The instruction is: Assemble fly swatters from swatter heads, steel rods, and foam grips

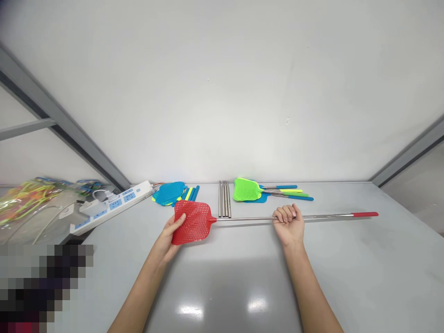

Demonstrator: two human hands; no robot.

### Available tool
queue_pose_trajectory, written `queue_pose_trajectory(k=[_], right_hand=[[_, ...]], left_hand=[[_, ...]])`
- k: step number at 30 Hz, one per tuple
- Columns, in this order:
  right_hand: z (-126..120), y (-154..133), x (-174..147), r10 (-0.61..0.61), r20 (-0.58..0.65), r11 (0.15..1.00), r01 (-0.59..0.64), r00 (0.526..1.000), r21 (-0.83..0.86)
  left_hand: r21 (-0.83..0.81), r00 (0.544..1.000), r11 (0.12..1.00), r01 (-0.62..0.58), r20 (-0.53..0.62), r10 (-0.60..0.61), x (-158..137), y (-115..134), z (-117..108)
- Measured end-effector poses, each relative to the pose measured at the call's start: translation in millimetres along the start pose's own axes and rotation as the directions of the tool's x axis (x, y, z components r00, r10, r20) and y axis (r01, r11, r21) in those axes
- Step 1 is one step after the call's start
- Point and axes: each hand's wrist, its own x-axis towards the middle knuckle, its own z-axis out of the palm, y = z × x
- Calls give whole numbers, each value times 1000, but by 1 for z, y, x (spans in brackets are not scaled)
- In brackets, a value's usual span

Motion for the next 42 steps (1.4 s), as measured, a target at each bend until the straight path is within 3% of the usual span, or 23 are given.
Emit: queue_pose_trajectory(k=[5,14,23,42], right_hand=[[-2,-6,1,11,15,998,-12,1000,55],[-5,-11,2,-16,15,995,14,1000,95],[-8,-11,3,4,44,981,-12,999,192],[-12,-9,6,17,54,971,-30,998,238]], left_hand=[[0,994,995,95,50,-95,-5,-5,5],[-42,984,986,160,88,-156,-5,-22,6],[-37,981,983,181,76,-178,-5,-28,10],[-5,980,981,195,51,-195,-9,-33,18]])
